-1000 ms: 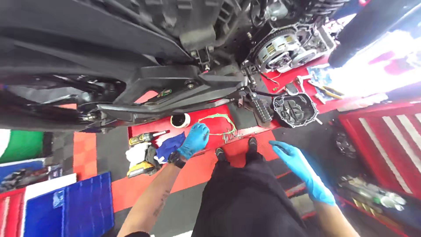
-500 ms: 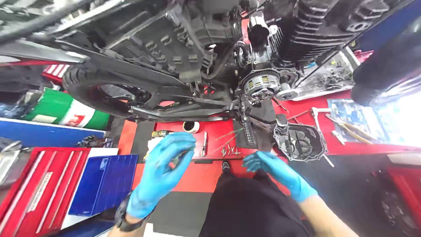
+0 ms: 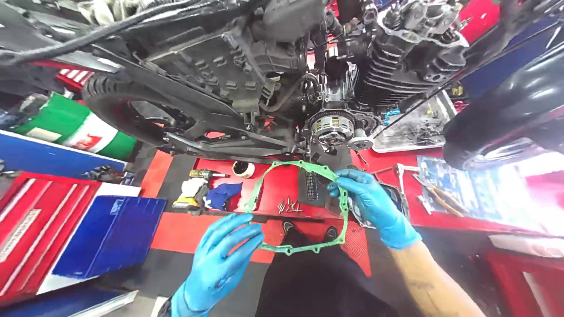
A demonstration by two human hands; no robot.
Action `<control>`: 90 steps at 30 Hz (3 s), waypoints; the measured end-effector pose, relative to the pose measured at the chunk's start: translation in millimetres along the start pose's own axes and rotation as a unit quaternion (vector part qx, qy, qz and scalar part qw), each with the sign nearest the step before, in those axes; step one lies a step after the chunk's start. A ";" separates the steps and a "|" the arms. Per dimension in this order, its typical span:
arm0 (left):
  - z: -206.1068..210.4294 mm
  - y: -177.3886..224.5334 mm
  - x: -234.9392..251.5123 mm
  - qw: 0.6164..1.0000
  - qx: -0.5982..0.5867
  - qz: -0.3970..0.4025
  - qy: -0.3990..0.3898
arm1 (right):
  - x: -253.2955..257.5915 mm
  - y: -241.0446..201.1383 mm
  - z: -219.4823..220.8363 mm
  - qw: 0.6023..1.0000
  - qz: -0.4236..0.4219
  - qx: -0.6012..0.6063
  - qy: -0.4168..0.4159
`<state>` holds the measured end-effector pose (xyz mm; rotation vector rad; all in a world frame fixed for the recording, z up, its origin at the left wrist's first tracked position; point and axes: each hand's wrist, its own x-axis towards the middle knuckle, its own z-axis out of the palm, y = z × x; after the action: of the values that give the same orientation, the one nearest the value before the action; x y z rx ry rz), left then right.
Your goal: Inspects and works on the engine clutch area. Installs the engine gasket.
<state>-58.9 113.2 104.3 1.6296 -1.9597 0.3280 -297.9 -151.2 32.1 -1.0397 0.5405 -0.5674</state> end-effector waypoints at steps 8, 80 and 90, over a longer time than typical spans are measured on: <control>36.0 5.4 19.2 0.996 0.009 -0.007 0.088 | -16.5 -125.3 -2.9 0.944 -0.266 -0.195 0.028; 178.6 -104.6 210.6 0.912 0.126 -0.342 -0.187 | 79.2 -25.0 -64.8 0.897 -0.316 -0.175 0.255; 178.9 -105.0 211.7 0.910 0.124 -0.346 -0.190 | 79.9 -16.3 -65.8 0.893 -0.331 -0.158 0.261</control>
<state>-26.7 -178.2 60.9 2.5804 -1.4750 -0.0332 -285.3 -252.6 8.6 -1.3949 0.7655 -1.4296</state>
